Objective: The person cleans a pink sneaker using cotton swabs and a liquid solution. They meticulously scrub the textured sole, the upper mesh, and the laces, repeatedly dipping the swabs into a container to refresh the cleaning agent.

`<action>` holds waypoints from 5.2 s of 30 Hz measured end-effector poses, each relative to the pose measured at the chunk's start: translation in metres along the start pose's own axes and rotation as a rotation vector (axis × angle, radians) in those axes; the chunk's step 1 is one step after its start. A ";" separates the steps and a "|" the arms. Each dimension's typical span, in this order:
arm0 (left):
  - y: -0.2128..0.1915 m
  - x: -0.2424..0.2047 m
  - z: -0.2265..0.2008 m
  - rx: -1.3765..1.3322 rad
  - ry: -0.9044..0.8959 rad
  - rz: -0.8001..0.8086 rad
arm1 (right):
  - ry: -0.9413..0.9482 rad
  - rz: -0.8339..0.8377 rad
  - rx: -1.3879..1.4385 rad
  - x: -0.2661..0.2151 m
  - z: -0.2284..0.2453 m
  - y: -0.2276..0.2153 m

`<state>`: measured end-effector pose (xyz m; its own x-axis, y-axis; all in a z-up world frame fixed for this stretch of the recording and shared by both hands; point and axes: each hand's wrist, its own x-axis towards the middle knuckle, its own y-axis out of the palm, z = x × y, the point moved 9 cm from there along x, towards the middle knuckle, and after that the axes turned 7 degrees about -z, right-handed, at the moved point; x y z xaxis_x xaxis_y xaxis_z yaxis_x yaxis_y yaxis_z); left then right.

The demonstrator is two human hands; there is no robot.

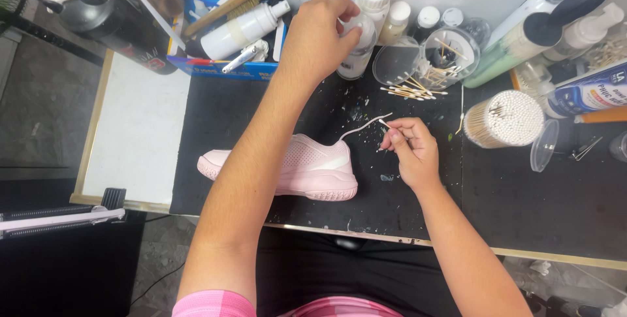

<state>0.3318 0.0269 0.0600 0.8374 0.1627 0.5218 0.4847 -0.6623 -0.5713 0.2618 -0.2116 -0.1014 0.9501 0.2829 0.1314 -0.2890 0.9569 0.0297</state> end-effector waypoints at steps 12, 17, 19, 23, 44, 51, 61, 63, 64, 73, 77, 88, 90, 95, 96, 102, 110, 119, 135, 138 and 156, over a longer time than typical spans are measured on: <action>0.007 0.017 0.001 0.276 -0.016 0.137 | 0.008 0.025 -0.022 -0.001 -0.004 0.003; 0.000 0.023 -0.007 0.410 -0.049 0.172 | 0.004 0.008 0.004 0.001 -0.001 0.002; 0.001 0.023 -0.009 0.434 -0.055 0.201 | 0.019 0.001 -0.002 0.000 -0.002 0.001; 0.002 0.022 -0.011 0.466 -0.068 0.205 | 0.041 -0.004 -0.015 -0.001 -0.005 -0.001; 0.003 0.015 -0.004 0.438 -0.177 0.210 | 0.034 0.029 0.028 0.001 -0.002 0.005; 0.000 0.019 -0.003 0.416 -0.163 0.203 | 0.043 0.024 -0.040 0.003 -0.001 0.004; -0.002 0.014 -0.001 0.405 -0.129 0.180 | 0.057 0.022 -0.021 0.002 -0.001 0.003; -0.001 0.013 0.000 0.400 -0.113 0.174 | 0.059 0.019 -0.022 0.002 -0.003 0.003; -0.002 0.012 0.000 0.395 -0.103 0.163 | 0.060 0.019 -0.023 0.001 -0.003 0.003; -0.001 0.018 0.000 0.410 -0.131 0.199 | 0.047 0.023 -0.052 0.004 0.001 0.004; 0.000 0.016 -0.004 0.418 -0.085 0.169 | 0.058 0.021 -0.053 0.000 -0.003 0.002; -0.033 -0.066 -0.042 0.288 -0.065 -0.093 | -0.143 -0.138 -0.149 0.015 0.050 0.001; -0.017 -0.094 -0.044 0.380 -0.095 0.052 | -0.370 -0.207 -0.343 0.028 0.088 0.000; 0.008 -0.145 -0.050 0.456 -0.117 0.200 | -0.563 -0.114 -0.520 0.078 0.136 0.028; 0.009 -0.147 -0.049 0.489 -0.111 0.223 | -0.599 -0.105 -0.566 0.088 0.143 0.034; -0.018 -0.154 -0.063 0.347 -0.083 0.215 | -0.690 -0.081 -0.864 0.112 0.152 0.053; -0.125 -0.157 -0.082 0.167 -0.140 -0.273 | -0.678 -0.062 -0.717 0.109 0.156 0.055; -0.149 -0.174 -0.090 0.123 -0.113 -0.438 | -0.050 0.126 0.194 -0.027 0.122 0.073; -0.137 -0.226 -0.109 0.097 0.044 -0.529 | -0.131 0.228 0.251 -0.060 0.124 0.088; -0.135 -0.229 -0.108 0.107 0.170 -0.535 | -0.149 0.209 0.238 -0.061 0.128 0.084; -0.112 -0.222 -0.079 -0.402 -0.726 -0.011 | -0.280 0.171 0.106 -0.062 0.129 0.085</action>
<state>0.0713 0.0074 0.0582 0.8545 0.5113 -0.0917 0.4819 -0.8463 -0.2271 0.1628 -0.1567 0.0210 0.8219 0.3952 0.4102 -0.4657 0.8809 0.0845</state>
